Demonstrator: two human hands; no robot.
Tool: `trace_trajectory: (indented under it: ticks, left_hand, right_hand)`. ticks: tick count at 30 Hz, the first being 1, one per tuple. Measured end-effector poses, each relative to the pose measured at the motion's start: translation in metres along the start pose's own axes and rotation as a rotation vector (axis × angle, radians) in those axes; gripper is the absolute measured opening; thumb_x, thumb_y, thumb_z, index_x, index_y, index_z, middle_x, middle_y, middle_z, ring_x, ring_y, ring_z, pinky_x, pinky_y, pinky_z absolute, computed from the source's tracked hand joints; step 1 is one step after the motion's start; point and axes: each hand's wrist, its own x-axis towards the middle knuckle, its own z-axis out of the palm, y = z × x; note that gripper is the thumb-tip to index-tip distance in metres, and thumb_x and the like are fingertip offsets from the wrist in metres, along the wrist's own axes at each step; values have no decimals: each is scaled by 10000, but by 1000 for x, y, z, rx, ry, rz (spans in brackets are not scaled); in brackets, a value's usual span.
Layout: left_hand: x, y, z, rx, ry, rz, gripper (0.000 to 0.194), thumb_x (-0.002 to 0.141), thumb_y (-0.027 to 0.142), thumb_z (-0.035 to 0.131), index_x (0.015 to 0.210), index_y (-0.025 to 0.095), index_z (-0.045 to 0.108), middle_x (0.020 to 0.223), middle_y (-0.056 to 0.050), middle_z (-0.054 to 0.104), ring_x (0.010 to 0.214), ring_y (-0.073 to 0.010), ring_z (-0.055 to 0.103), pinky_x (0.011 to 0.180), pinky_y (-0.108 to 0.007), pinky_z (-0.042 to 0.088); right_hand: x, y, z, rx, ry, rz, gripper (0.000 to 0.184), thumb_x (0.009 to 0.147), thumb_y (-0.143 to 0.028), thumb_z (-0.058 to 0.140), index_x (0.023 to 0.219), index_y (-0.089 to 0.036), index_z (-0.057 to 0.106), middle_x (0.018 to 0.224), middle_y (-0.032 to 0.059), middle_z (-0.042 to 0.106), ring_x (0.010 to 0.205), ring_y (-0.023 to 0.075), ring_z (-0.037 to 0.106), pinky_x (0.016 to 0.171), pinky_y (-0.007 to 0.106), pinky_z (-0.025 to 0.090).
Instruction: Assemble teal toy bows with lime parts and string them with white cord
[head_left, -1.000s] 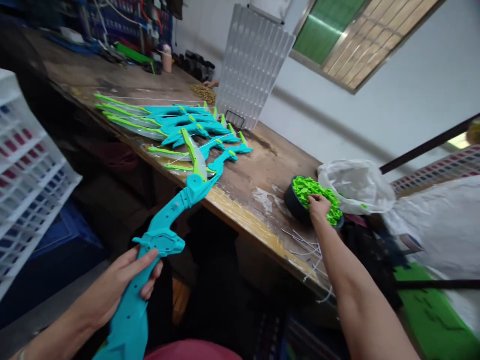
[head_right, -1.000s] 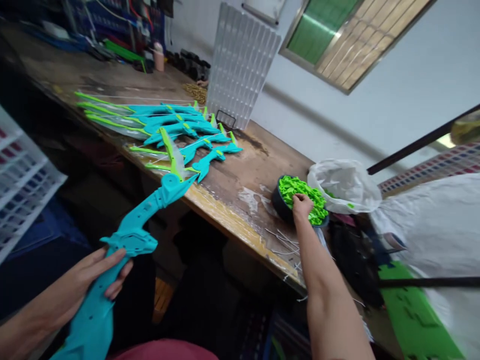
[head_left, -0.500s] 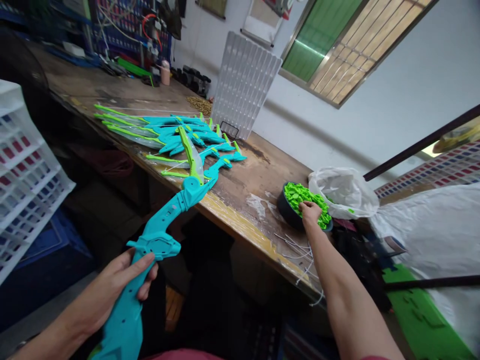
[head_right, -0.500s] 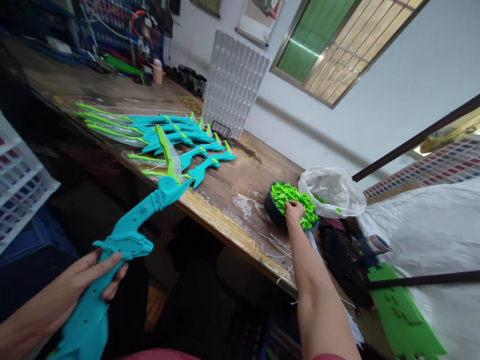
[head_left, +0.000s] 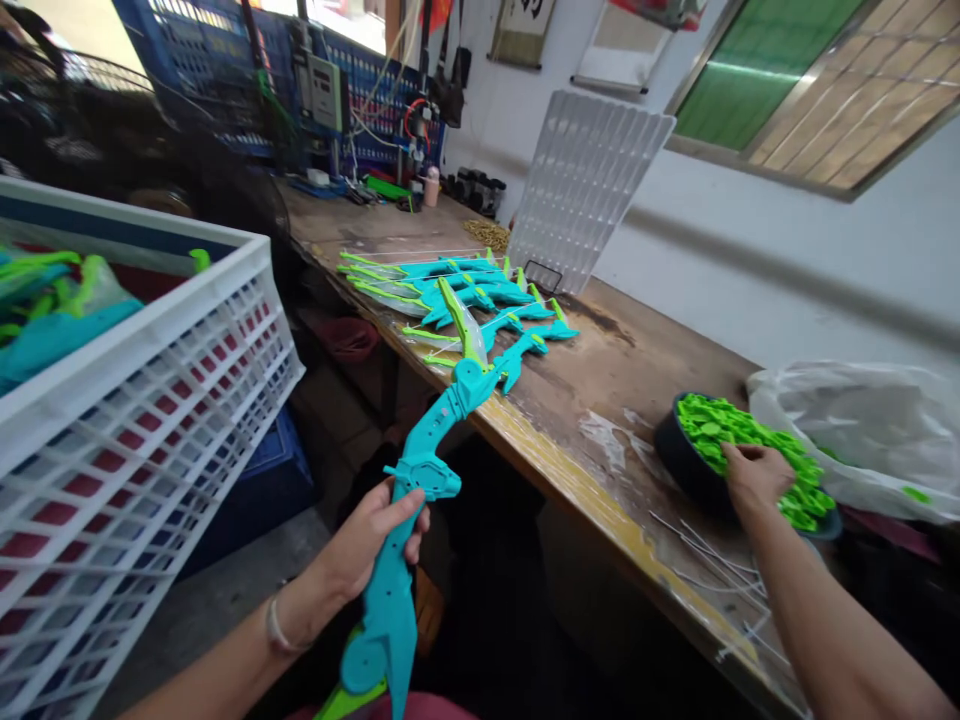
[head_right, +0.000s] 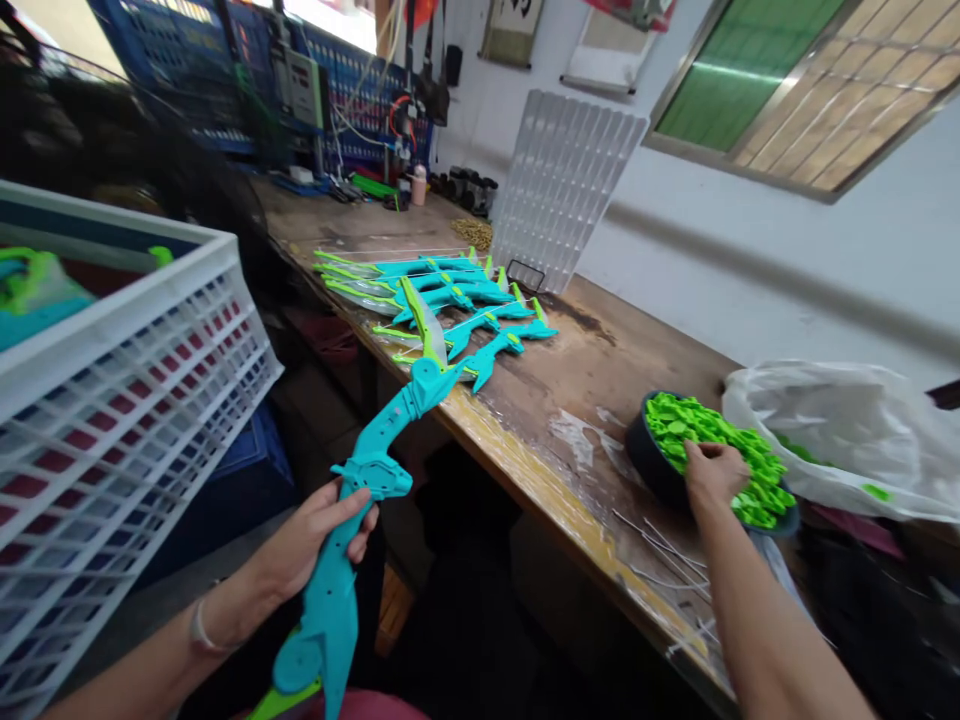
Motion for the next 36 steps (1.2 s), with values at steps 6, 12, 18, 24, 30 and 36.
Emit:
trace_trajectory:
  ticks: [6, 12, 18, 24, 30, 36]
  left_hand:
    - [2, -20, -1, -57, 39, 0, 428, 831, 560, 751, 866, 190, 539, 732, 26, 642, 432, -74, 519, 451, -227, 439]
    - [2, -24, 1, -57, 91, 13, 479, 860, 650, 680, 833, 190, 550, 708, 13, 646, 405, -76, 501, 422, -229, 431]
    - [1, -25, 1, 71, 117, 78, 493, 887, 659, 643, 810, 178, 571, 691, 1, 646, 417, -81, 520, 436, -224, 412]
    - [4, -29, -3, 123, 160, 107, 514, 849, 683, 671, 794, 182, 573, 697, -10, 665, 414, -92, 522, 440, -238, 416]
    - [5, -28, -8, 130, 193, 115, 492, 869, 654, 671, 798, 173, 600, 737, -29, 689, 433, -88, 531, 462, -236, 431]
    - [4, -20, -13, 110, 256, 128, 507, 835, 668, 695, 767, 171, 624, 673, -24, 670, 446, -103, 538, 467, -234, 441]
  right_hand:
    - [-4, -6, -1, 27, 68, -67, 193, 687, -356, 660, 815, -214, 684, 695, 85, 604, 749, 334, 605, 702, 443, 458]
    - [-3, -5, 0, 10, 56, -141, 482, 635, -412, 556, 1046, -253, 753, 675, 110, 608, 824, 411, 626, 708, 496, 464]
    - [-1, -2, 2, 7, 31, -168, 578, 643, -426, 514, 1130, -214, 744, 618, 106, 547, 815, 427, 616, 717, 507, 458]
    - [-1, 2, 4, 53, 35, -128, 387, 638, -458, 578, 960, -269, 682, 738, 110, 613, 893, 411, 641, 778, 480, 482]
    - [-2, 3, 5, 75, 68, -50, 304, 610, -493, 705, 754, -299, 519, 788, 144, 652, 920, 430, 647, 815, 493, 470]
    - [-9, -3, 1, 125, 63, -91, 287, 626, -450, 689, 632, -310, 439, 686, 102, 635, 884, 415, 658, 813, 494, 472]
